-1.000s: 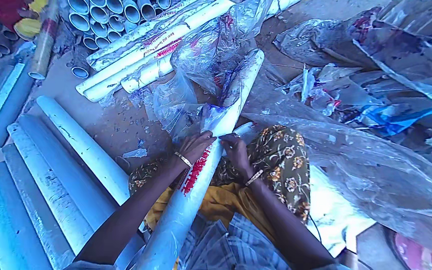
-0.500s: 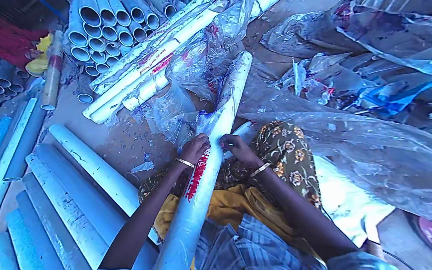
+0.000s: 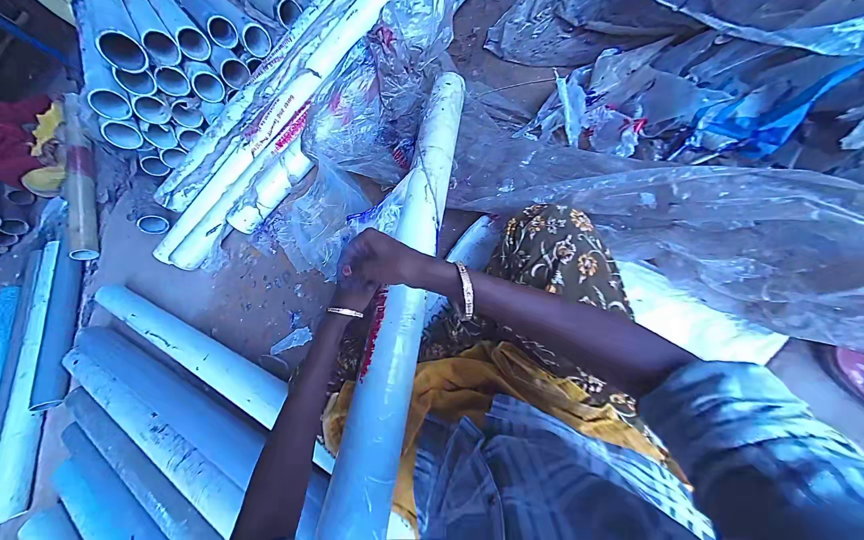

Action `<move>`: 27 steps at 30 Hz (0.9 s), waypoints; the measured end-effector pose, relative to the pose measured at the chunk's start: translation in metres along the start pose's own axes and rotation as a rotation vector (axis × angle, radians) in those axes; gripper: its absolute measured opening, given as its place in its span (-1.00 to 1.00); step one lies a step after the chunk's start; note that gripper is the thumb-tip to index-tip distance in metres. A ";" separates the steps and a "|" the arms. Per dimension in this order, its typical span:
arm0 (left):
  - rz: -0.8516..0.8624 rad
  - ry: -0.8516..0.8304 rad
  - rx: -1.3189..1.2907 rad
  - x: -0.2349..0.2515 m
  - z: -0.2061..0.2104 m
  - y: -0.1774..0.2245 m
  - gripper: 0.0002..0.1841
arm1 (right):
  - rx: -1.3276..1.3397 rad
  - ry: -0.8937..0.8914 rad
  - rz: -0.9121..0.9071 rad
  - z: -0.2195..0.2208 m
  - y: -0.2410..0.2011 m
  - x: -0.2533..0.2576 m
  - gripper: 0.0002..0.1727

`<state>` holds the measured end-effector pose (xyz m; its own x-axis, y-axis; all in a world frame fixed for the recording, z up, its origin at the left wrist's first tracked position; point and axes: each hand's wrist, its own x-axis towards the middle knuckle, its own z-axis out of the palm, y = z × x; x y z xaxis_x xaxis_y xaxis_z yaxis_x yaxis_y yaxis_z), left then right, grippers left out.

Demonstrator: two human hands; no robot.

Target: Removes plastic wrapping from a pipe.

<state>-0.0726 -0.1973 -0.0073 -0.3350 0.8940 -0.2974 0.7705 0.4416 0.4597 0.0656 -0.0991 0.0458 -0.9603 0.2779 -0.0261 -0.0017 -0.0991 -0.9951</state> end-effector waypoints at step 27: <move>0.171 0.198 0.427 -0.029 0.080 0.073 -0.66 | 0.315 0.662 0.214 -0.042 0.150 -0.062 -0.71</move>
<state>0.0371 -0.1969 -0.0323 -0.2492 0.9664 -0.0638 0.9627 0.2543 0.0920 0.1363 -0.0907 -0.1061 -0.5813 0.7267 -0.3661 -0.0089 -0.4555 -0.8902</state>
